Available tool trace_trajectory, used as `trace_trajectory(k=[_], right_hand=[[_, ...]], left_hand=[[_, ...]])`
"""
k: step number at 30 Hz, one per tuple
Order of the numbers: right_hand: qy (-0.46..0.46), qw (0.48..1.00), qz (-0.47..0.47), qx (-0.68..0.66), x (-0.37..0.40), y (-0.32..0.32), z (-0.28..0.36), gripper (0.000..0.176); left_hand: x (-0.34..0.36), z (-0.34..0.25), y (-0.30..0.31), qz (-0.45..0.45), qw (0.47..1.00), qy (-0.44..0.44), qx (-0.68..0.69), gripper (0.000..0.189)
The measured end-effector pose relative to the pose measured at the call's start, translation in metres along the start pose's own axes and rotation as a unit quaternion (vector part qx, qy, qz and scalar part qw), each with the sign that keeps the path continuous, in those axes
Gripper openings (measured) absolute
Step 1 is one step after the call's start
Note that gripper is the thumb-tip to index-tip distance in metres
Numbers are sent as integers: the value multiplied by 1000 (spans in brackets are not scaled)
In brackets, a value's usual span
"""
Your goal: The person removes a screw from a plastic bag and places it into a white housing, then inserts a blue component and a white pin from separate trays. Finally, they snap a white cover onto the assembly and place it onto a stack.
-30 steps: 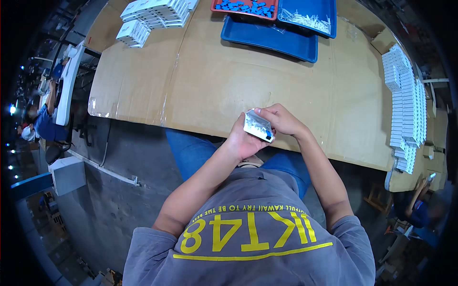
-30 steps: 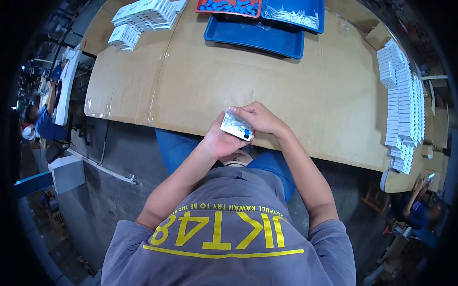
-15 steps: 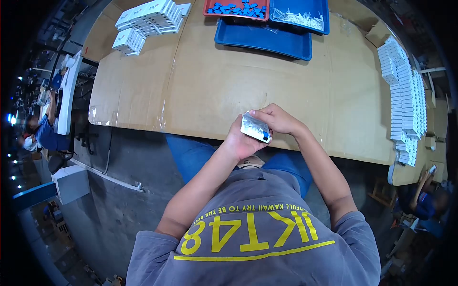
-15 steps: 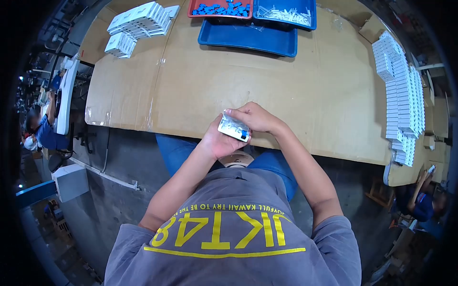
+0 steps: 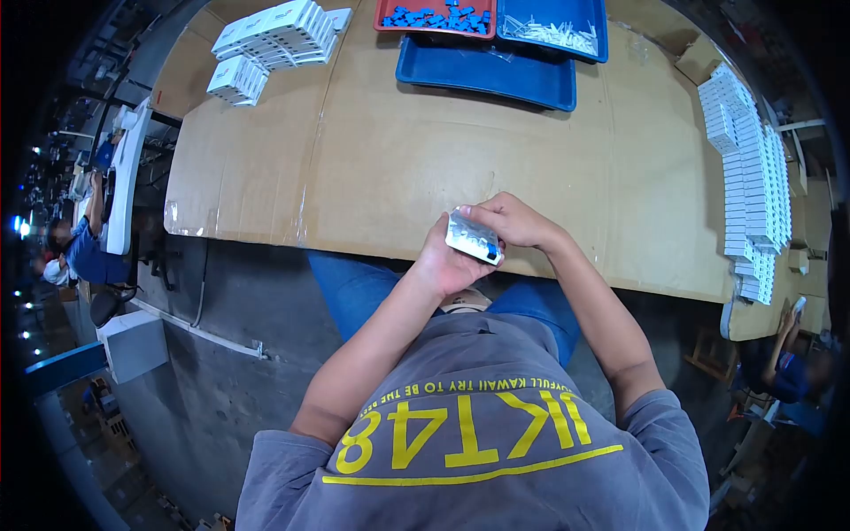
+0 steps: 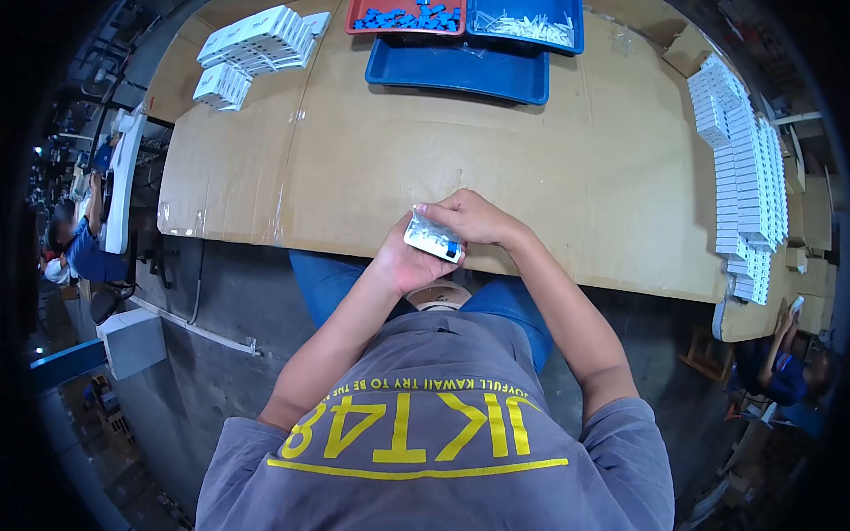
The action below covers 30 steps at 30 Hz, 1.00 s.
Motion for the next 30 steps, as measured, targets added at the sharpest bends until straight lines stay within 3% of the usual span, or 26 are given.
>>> trace_trajectory(k=[13,24,28,30], right_hand=[[-12,1000,-11,-3,2,-1,4,56],[30,999,-19,-14,2,-5,1,53],[50,998,-17,-29,10,-14,-4,46],[138,988,-65,-17,24,-24,-6,46]], left_hand=[[-4,-3,3,-1,1000,15,15,49],[-3,-5,2,-10,1000,15,15,51],[-1,-7,-1,-6,1000,-1,-16,53],[7,-5,-9,-1,999,-25,-22,55]])
Point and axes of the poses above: each hand's wrist, its own x-axis away from the middle knuckle, its own y-axis out of the back of the hand, z = x × y, the point moved 1 cm from there along -x, towards the middle knuckle, and after that the axes turned 15 degrees about -y, right-handed, at the moved point
